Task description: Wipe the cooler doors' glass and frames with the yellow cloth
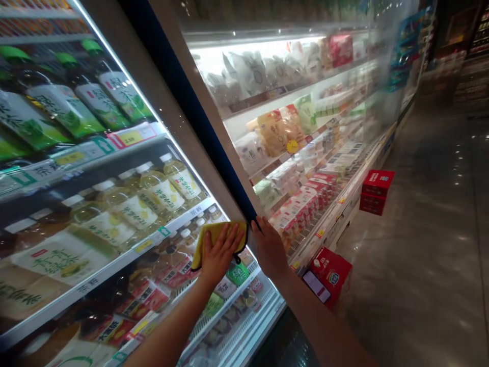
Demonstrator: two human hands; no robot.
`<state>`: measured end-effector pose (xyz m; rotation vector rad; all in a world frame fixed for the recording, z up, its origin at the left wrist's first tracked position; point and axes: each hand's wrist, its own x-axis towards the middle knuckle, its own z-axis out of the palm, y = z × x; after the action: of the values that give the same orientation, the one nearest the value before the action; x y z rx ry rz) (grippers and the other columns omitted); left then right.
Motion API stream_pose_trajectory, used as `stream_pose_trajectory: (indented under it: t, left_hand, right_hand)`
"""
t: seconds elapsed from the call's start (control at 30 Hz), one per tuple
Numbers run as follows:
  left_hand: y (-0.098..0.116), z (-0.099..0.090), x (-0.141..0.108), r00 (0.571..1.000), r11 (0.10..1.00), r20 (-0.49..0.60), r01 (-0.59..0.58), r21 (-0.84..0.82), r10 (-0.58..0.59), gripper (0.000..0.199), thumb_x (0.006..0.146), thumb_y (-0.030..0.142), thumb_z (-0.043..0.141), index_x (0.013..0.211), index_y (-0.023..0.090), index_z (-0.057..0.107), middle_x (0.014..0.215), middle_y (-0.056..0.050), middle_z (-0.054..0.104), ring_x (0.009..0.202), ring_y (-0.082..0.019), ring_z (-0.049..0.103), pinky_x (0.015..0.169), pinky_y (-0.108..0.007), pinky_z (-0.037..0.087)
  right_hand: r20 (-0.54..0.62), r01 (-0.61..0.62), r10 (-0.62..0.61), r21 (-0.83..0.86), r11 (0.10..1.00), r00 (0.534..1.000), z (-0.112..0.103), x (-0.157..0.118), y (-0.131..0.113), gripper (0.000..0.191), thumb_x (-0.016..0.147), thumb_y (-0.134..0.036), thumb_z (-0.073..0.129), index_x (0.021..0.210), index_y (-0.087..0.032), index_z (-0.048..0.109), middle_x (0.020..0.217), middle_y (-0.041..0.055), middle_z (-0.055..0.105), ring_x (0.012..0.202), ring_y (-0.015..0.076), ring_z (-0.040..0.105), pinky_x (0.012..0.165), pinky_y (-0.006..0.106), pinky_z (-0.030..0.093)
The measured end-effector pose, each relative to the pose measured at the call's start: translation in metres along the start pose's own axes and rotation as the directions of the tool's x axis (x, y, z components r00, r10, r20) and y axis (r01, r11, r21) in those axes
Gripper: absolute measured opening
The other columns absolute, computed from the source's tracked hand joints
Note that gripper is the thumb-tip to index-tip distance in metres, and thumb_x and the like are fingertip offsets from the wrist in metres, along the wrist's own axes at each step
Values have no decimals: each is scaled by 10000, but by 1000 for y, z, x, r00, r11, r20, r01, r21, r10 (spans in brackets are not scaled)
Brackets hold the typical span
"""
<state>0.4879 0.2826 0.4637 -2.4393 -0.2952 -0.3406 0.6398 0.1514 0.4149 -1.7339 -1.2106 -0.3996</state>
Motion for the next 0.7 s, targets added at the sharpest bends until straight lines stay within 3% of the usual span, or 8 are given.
stream_pose_trajectory:
  t: [0.1, 0.23, 0.37, 0.47, 0.53, 0.6, 0.7]
  left_hand:
    - [2, 4, 7, 994, 996, 54, -91, -25, 92, 675, 924, 115, 463, 1565, 309, 379, 1644, -15, 325, 1556, -267, 237, 1272, -611, 161]
    - [-9, -12, 19, 999, 1000, 47, 9, -10, -9, 787, 892, 113, 501, 1611, 299, 238, 1671, 7, 214, 1582, -238, 40, 1263, -651, 78]
    - [-13, -19, -13, 995, 994, 22, 97, 47, -98, 772, 916, 150, 495, 1616, 295, 201, 1666, 0, 193, 1580, -245, 45, 1253, -685, 83]
    - [-6, -6, -39, 998, 997, 57, 26, 66, -30, 694, 922, 147, 468, 1578, 319, 323, 1653, 45, 234, 1572, -193, 145, 1274, -559, 227]
    - [-5, -2, -43, 996, 997, 89, -36, 67, 30, 664, 911, 147, 475, 1551, 303, 389, 1652, 62, 239, 1569, -170, 154, 1268, -486, 278]
    - [-11, -6, -41, 994, 996, 99, -48, 77, 41, 673, 902, 153, 489, 1554, 283, 386, 1662, 66, 213, 1574, -170, 85, 1275, -471, 243]
    - [-24, -24, -48, 997, 990, 46, 53, 132, -59, 761, 889, 179, 558, 1592, 307, 294, 1673, 48, 162, 1568, -196, -65, 1281, -572, 63]
  right_hand:
    - [10, -21, 21, 9, 1000, 1000, -1, 6, -4, 596, 904, 8, 380, 1452, -147, 560, 1506, 160, 552, 1456, 281, 455, 1162, 483, 469]
    - [-5, -18, 18, 28, 999, 1000, -5, 11, -9, 587, 916, -6, 381, 1456, -153, 556, 1510, 161, 547, 1453, 281, 460, 1162, 490, 470]
    - [-26, -7, 8, 50, 999, 1000, -9, 6, -11, 581, 950, -35, 353, 1492, -171, 514, 1499, 148, 561, 1441, 275, 476, 1151, 496, 482]
    - [2, 13, -13, 57, 998, 1000, -6, 1, -14, 595, 956, -33, 339, 1512, -186, 488, 1495, 144, 564, 1444, 261, 473, 1149, 493, 483]
    - [39, 36, -38, 47, 998, 999, -3, 1, -20, 597, 951, -26, 339, 1508, -176, 493, 1500, 149, 558, 1448, 266, 466, 1155, 495, 474]
    - [75, 68, -71, 37, 997, 995, 1, 4, -28, 604, 942, -18, 349, 1509, -165, 494, 1518, 150, 540, 1461, 271, 446, 1166, 494, 461]
    - [105, 135, -138, 38, 990, 985, 3, 7, -40, 616, 940, -28, 381, 1538, -157, 451, 1557, 146, 497, 1494, 265, 393, 1190, 475, 436]
